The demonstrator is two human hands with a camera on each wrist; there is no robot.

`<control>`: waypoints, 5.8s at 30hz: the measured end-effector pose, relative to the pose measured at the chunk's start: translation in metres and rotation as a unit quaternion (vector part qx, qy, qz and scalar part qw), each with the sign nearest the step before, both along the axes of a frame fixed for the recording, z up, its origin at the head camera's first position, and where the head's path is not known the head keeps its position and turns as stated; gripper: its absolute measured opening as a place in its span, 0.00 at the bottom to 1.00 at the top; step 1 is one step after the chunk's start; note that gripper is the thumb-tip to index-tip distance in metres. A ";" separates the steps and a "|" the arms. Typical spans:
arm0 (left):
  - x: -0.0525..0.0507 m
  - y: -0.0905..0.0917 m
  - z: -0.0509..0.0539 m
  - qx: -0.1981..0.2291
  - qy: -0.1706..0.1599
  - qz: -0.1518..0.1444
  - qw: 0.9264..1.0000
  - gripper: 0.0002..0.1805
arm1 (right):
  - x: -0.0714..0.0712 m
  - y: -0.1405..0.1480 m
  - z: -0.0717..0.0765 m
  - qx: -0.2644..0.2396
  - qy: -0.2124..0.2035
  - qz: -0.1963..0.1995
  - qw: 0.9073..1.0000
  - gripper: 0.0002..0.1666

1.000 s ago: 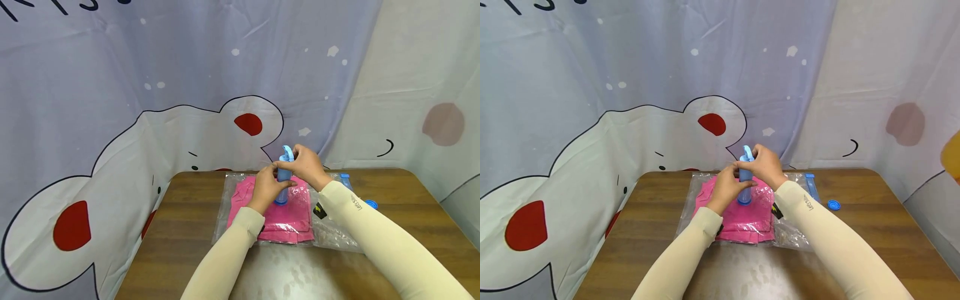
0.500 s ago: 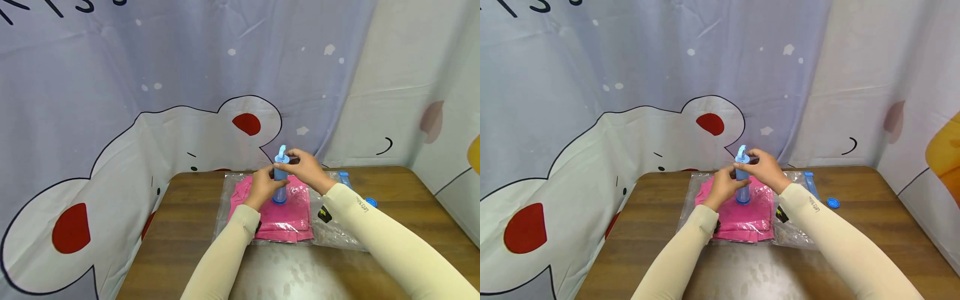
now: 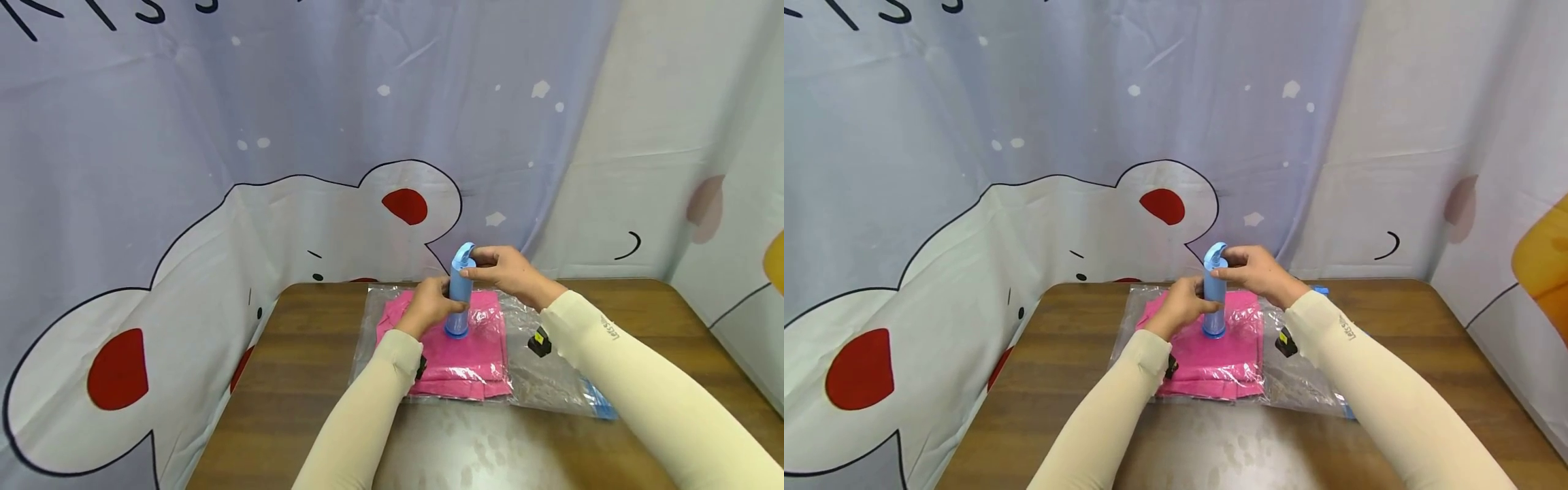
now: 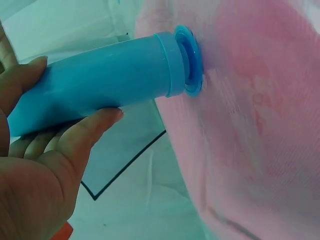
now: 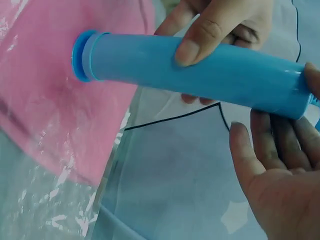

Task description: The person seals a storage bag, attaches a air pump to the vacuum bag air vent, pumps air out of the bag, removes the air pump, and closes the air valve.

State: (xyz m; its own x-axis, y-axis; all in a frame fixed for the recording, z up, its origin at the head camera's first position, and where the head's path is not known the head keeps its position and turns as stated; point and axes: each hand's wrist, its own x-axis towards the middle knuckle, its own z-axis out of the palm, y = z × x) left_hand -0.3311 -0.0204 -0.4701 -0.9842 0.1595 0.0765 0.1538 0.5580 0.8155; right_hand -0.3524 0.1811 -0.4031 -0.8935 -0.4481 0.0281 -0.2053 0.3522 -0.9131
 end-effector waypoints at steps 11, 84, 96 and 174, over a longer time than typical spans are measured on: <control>0.016 0.007 -0.009 -0.026 0.020 0.040 0.999 0.24 | 0.014 -0.009 -0.005 0.029 0.018 -0.087 0.996 0.30; 0.000 0.004 0.001 -0.026 0.032 -0.002 0.999 0.26 | -0.008 0.001 0.000 -0.024 -0.058 0.037 0.997 0.27; 0.005 0.013 -0.003 -0.050 0.048 0.019 0.997 0.25 | -0.010 -0.002 0.004 0.025 -0.010 -0.003 1.000 0.24; -0.021 0.048 -0.001 -0.114 0.099 0.073 0.986 0.33 | 0.002 -0.006 0.093 0.250 0.309 -0.021 0.917 0.09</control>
